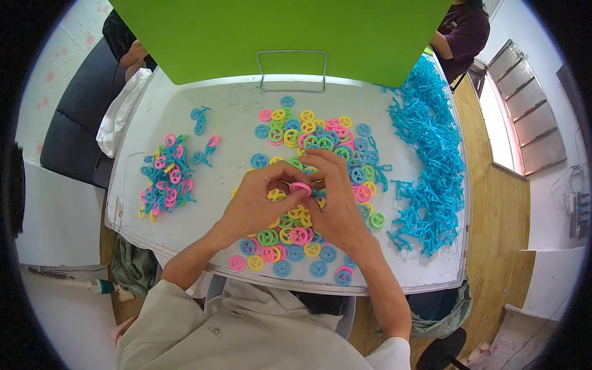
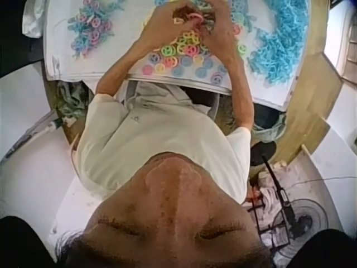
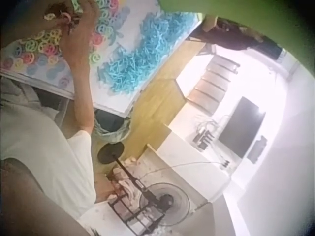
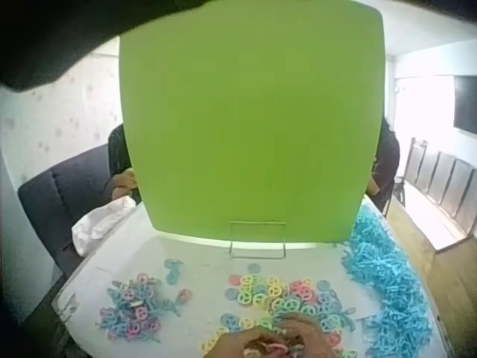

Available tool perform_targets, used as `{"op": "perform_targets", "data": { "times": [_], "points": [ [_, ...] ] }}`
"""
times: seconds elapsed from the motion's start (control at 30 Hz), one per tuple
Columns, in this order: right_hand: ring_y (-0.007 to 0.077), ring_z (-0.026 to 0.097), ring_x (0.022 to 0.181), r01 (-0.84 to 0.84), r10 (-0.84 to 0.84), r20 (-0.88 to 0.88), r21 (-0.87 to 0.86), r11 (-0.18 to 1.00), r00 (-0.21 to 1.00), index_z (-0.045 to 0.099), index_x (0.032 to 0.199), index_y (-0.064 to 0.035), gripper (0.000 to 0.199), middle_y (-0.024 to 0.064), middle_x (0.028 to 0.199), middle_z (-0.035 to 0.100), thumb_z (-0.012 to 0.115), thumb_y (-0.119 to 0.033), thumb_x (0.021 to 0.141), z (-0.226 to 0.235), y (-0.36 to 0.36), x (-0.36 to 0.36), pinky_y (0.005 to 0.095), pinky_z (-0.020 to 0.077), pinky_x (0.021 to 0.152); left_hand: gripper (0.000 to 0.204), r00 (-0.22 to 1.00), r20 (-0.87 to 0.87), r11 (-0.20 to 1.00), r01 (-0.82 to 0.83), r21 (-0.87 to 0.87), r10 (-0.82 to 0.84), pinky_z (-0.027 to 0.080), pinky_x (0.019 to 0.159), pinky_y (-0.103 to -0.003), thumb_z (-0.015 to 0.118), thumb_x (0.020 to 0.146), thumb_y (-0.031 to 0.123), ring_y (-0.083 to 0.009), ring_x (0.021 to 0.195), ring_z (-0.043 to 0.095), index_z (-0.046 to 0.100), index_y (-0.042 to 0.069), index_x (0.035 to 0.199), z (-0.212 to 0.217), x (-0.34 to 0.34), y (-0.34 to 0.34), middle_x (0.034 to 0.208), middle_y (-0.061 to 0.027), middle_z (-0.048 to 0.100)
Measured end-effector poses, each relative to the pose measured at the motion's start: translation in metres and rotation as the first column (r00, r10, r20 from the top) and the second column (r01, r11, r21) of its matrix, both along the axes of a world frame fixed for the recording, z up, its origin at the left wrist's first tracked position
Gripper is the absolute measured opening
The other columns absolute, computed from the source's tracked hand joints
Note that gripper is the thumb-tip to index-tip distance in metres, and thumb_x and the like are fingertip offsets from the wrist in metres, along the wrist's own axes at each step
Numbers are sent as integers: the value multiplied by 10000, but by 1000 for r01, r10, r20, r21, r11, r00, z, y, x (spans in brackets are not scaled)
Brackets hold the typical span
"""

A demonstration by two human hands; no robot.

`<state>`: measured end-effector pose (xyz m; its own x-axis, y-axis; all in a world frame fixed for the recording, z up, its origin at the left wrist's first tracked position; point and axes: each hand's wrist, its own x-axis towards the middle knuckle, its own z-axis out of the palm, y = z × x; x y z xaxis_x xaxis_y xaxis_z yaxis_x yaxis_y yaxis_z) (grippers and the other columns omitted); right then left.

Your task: Assembling colorful plastic gear-shaped toys at a workstation.

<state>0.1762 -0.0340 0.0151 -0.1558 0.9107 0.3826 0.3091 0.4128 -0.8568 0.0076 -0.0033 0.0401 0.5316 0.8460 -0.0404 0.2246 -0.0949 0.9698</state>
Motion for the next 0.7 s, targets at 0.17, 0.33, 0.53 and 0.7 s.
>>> {"op": "perform_targets", "data": {
  "times": [0.17, 0.33, 0.53, 0.7],
  "points": [
    [175, 604, 990, 38, -90, -321, -164, 986, 943, 485, 1222, -37, 509, 111, 1195, 555, 695, 59, 768, 4, 2, 4, 265, 521, 789, 173, 915, 372, 955, -45, -293, 158, 507, 813, -256, 639, 882, 76, -114, 906, 621, 587, -7, 1025, -5, -6, 16, 967, -41, 645],
    [121, 623, 862, 111, -199, -260, -318, 942, 945, 628, 1031, 39, 199, 66, 936, 651, 660, 31, 835, -2, 5, 7, 243, 519, 744, 167, 931, 323, 965, -92, -244, 170, 505, 804, -255, 631, 902, 103, -112, 911, 616, 573, 1, 1021, -16, 0, 12, 966, -50, 642],
    [90, 607, 764, 245, -278, -60, -315, 917, 959, 638, 991, 7, 194, 71, 848, 672, 704, -82, 832, -4, 3, 9, 236, 497, 678, 172, 961, 229, 985, -135, -103, 156, 510, 790, -263, 600, 925, 118, -118, 922, 612, 528, 5, 1032, -20, 2, 11, 986, -72, 638],
    [96, 592, 735, 257, -273, -37, -241, 936, 961, 633, 968, -7, 177, 72, 829, 663, 705, -98, 834, -10, 2, 3, 244, 480, 657, 147, 959, 232, 982, -137, -132, 165, 523, 786, -275, 567, 942, 105, -133, 926, 614, 495, -1, 1014, -25, 4, 7, 997, -97, 638]
  ]
}}
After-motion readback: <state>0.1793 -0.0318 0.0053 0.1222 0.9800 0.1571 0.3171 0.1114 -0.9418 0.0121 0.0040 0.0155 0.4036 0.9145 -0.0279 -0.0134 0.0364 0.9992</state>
